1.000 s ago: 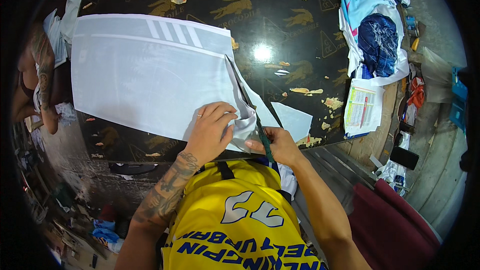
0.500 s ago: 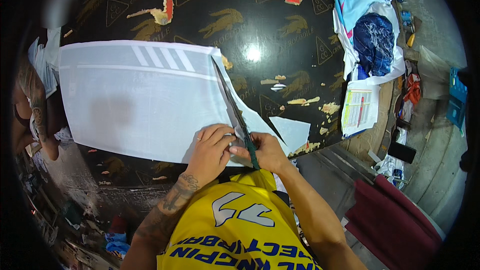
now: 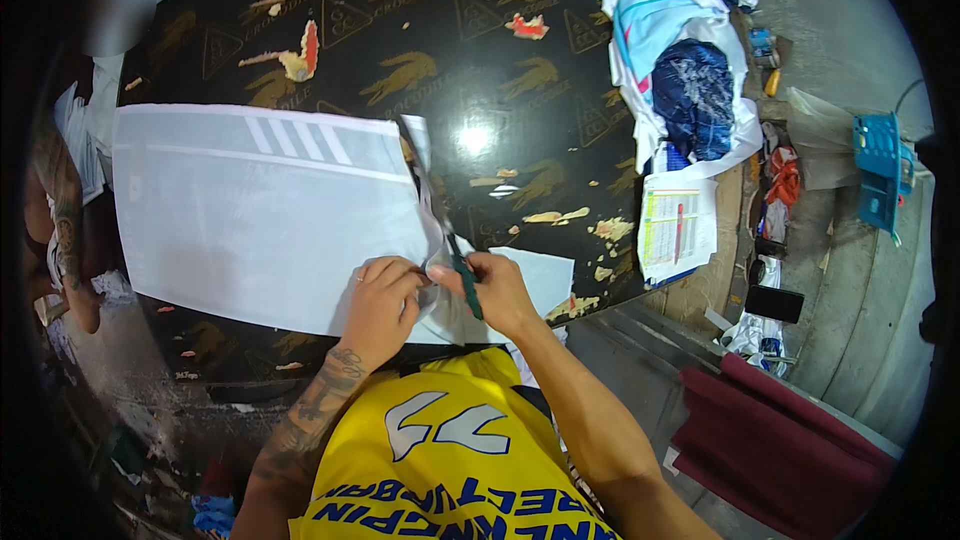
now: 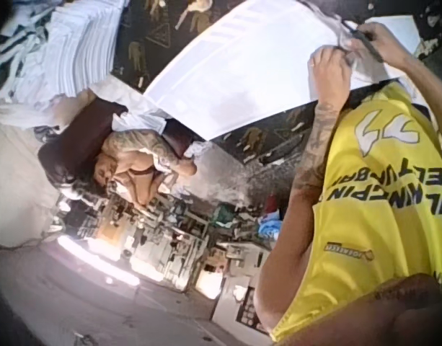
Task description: The person uses shears to cut a large white sheet of fabric on a table. They trim the edges, fold the fabric, and continue cutting along marked lines. The person handles multiple fabric pieces and stacks them after cutting.
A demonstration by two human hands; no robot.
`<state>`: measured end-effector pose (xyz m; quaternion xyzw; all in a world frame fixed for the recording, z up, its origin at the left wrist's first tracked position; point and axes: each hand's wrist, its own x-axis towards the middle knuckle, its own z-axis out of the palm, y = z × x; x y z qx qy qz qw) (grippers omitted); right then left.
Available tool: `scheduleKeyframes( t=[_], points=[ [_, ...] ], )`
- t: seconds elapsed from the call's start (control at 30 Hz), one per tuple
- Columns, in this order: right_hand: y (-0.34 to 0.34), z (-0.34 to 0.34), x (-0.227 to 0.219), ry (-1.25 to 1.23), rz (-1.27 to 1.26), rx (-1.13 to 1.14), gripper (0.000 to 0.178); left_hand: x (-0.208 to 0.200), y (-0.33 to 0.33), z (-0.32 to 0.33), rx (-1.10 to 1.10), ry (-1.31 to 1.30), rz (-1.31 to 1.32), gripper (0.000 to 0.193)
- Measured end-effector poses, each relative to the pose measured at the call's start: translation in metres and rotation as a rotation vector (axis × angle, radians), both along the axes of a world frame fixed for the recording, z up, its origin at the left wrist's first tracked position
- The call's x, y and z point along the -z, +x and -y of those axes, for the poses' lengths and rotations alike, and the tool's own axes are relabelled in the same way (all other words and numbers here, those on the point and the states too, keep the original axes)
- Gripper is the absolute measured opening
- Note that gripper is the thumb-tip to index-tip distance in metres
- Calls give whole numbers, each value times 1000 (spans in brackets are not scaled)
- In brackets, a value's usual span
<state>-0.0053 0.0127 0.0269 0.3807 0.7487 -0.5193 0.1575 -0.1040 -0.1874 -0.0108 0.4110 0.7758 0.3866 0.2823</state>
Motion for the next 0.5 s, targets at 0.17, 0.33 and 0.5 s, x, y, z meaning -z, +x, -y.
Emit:
scheduleKeyframes(
  t=[0.17, 0.33, 0.5],
  points=[
    [103, -46, -53, -2, 0, 227, 40, -11, -51, -97, -388, -30, -457, 66],
    [195, -112, -86, 30, -107, 443, 33, -45, 69, -209, 132, -271, -502, 71],
    [225, -177, -41, 553, 15, 97, 41, -65, 177, -185, 972, 159, 364, 37]
  ],
)
